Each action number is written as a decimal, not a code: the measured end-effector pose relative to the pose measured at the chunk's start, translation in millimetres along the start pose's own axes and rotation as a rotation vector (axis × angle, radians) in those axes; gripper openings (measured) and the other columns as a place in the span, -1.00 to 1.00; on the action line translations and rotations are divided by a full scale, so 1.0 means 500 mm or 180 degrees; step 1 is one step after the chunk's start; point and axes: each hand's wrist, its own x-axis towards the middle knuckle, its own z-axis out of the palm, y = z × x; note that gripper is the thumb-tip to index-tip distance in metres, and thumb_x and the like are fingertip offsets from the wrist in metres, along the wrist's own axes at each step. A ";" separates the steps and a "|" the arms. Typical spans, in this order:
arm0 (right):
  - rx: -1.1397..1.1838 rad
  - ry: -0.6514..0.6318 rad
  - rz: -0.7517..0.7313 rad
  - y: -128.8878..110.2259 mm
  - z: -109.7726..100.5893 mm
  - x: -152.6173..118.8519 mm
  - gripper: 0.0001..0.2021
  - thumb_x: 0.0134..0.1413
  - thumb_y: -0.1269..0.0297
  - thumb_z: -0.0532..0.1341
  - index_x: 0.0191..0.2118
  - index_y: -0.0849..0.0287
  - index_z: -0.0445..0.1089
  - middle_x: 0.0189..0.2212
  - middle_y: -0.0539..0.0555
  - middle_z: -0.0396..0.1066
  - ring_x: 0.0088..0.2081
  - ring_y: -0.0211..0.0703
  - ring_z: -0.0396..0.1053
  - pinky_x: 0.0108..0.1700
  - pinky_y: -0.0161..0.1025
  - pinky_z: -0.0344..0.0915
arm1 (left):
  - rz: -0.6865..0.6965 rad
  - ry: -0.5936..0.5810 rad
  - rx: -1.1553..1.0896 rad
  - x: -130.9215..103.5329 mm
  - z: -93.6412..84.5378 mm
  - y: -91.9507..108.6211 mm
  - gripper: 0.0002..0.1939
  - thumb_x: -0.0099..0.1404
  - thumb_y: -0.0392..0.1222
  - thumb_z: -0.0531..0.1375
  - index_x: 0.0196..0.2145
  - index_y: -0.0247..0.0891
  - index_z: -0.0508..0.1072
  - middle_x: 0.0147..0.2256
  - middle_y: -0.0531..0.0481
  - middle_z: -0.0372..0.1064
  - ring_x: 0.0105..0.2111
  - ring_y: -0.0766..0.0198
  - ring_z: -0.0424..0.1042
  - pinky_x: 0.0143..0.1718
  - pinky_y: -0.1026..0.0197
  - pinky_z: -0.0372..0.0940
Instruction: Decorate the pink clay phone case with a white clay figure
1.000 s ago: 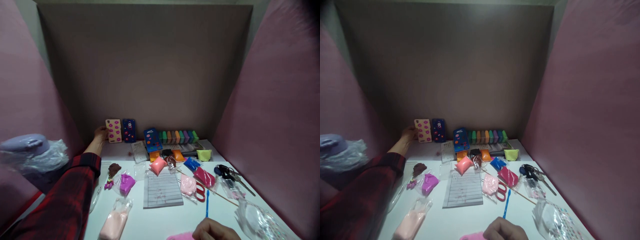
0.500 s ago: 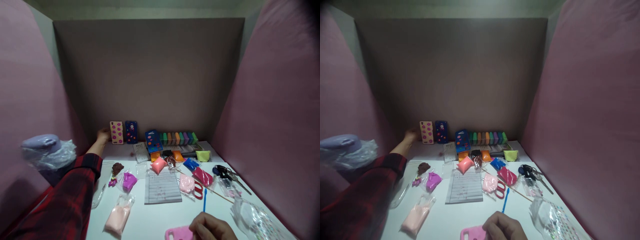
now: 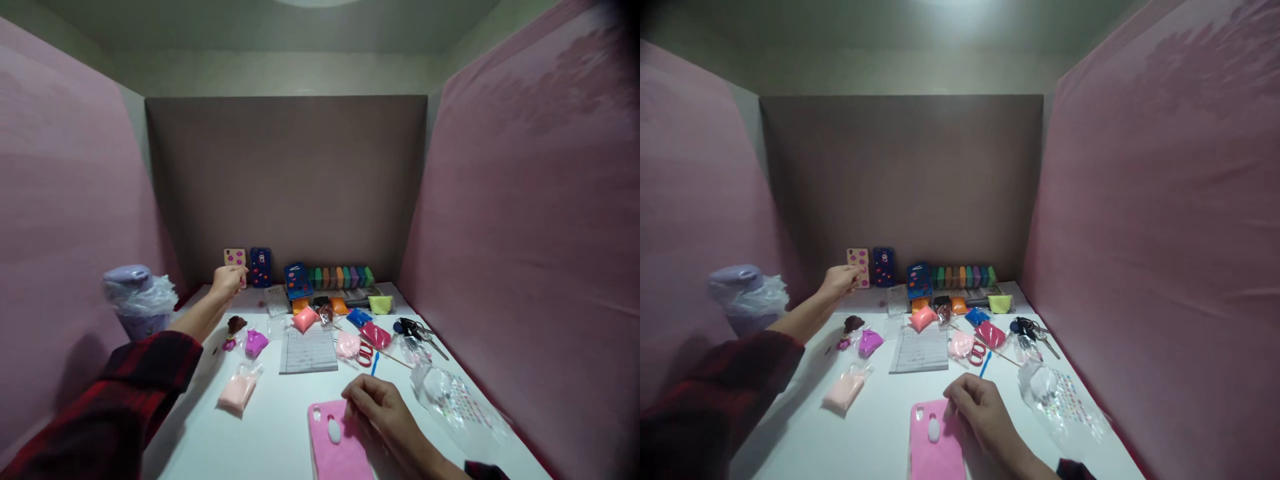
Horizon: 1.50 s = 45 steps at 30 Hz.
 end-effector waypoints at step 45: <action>0.0061 0.0414 0.0130 -0.017 -0.001 -0.035 -0.71 -0.15 0.20 0.34 -0.31 0.24 0.35 -0.68 -0.09 0.32 -0.68 -0.38 0.20 -0.66 -0.46 0.00 | 0.0437 -0.1231 0.0750 -0.438 0.084 -0.197 -0.73 0.15 -0.13 0.13 -0.21 -0.31 0.42 -0.34 -0.04 0.41 -0.31 0.19 0.40 -0.29 0.21 0.25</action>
